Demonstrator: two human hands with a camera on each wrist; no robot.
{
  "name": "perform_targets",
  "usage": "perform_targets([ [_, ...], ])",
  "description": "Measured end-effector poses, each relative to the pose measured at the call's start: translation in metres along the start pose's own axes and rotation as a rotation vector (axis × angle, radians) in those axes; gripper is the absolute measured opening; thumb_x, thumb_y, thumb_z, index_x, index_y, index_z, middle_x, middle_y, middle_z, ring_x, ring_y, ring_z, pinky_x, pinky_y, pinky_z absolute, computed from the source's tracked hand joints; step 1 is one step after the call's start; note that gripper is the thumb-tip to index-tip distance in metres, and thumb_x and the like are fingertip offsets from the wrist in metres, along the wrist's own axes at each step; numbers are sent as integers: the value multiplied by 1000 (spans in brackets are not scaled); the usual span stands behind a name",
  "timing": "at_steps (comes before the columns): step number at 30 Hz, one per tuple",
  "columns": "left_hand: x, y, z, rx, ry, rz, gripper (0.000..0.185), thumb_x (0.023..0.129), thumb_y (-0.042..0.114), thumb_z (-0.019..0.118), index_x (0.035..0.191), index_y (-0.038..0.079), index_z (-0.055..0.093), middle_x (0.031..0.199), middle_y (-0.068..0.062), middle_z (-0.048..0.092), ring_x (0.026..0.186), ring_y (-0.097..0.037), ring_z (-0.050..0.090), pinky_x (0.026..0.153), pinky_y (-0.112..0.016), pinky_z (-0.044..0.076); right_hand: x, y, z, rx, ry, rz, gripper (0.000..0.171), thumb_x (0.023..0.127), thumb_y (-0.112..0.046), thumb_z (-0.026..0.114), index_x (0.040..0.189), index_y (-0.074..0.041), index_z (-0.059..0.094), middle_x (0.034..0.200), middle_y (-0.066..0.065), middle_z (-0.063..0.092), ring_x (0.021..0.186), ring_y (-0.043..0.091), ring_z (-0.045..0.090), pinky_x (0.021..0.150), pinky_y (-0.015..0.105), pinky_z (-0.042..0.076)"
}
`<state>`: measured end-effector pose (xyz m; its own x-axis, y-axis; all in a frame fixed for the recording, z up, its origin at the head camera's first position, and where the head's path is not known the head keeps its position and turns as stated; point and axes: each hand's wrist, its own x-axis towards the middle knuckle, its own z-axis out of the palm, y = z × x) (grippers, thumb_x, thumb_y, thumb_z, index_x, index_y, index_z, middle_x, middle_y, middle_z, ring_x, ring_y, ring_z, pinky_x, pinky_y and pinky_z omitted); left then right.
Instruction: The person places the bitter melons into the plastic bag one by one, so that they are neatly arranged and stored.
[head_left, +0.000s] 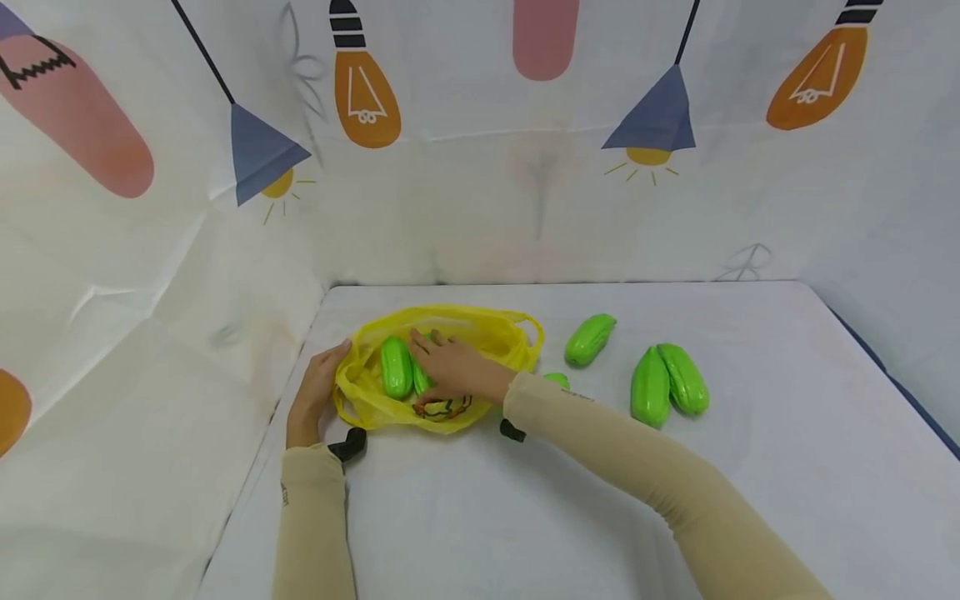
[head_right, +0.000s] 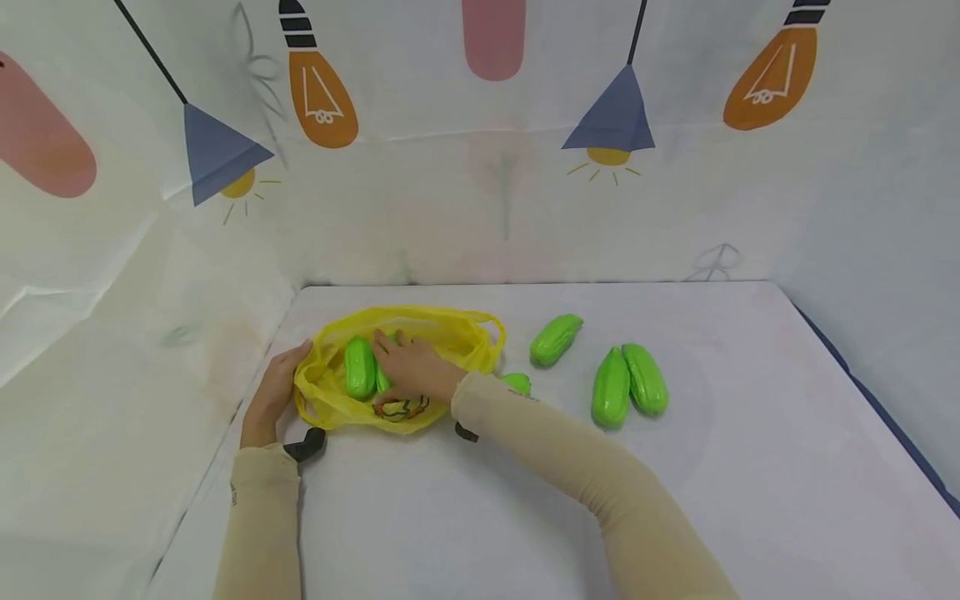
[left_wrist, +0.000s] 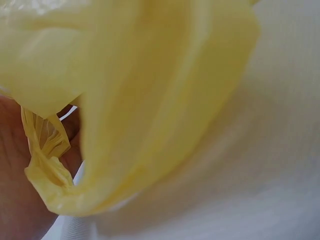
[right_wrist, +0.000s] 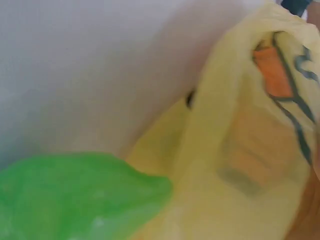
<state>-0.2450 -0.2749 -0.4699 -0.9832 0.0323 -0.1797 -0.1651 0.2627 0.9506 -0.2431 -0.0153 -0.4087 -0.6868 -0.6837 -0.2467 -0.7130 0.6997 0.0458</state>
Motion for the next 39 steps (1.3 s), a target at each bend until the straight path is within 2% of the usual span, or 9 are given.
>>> perform_targets([
  [5,-1,0,-1,13,0,-24,74,101,52,42,148,-6,35,156,-21,30,147,-35,23,122,-49,16,-7,3,-11,84,15,-17,101,89,-67,52,158,-9,7,165,6,2,150,31,15,117,50,29],
  [10,-9,8,-4,1,-21,-60,71,103,48,40,148,-7,33,157,-23,28,147,-36,21,122,-50,15,-32,13,-44,100,100,-11,99,90,-67,51,158,-12,7,166,3,1,151,21,14,117,51,29],
  [15,-17,19,-4,-4,-25,-54,67,104,42,40,147,-9,33,157,-25,27,148,-37,19,122,-51,13,-64,42,-73,94,191,27,98,91,-68,49,158,-12,5,165,4,3,151,23,17,115,51,32],
  [20,-11,11,-5,-9,-12,-42,70,103,47,41,147,-7,35,157,-23,29,147,-35,22,122,-49,14,-91,83,-81,122,243,110,101,89,-68,53,158,-12,7,165,5,4,150,26,18,115,55,30],
  [24,-4,2,-5,-3,-7,-29,73,102,51,41,147,-5,37,155,-21,32,145,-33,25,122,-48,16,-114,111,-73,154,244,210,103,87,-67,58,158,-10,10,165,6,5,151,27,17,113,61,29],
  [29,0,-2,-4,12,4,-14,76,101,55,41,146,-6,38,154,-23,34,144,-34,27,121,-49,17,-135,143,-46,198,202,331,101,88,-63,61,157,-6,14,165,11,8,149,34,20,111,65,27],
  [34,0,-1,-4,18,3,-11,77,100,56,42,146,-7,38,153,-23,35,143,-34,28,121,-49,18,-142,165,-14,251,118,426,104,88,-65,59,156,-1,13,163,18,9,148,39,19,111,65,27],
  [39,-1,-1,-2,13,-5,-7,76,101,55,41,147,-6,37,154,-22,34,144,-34,27,121,-49,17,-139,176,18,316,47,506,109,86,-69,58,155,2,13,162,21,10,147,44,17,110,68,25],
])
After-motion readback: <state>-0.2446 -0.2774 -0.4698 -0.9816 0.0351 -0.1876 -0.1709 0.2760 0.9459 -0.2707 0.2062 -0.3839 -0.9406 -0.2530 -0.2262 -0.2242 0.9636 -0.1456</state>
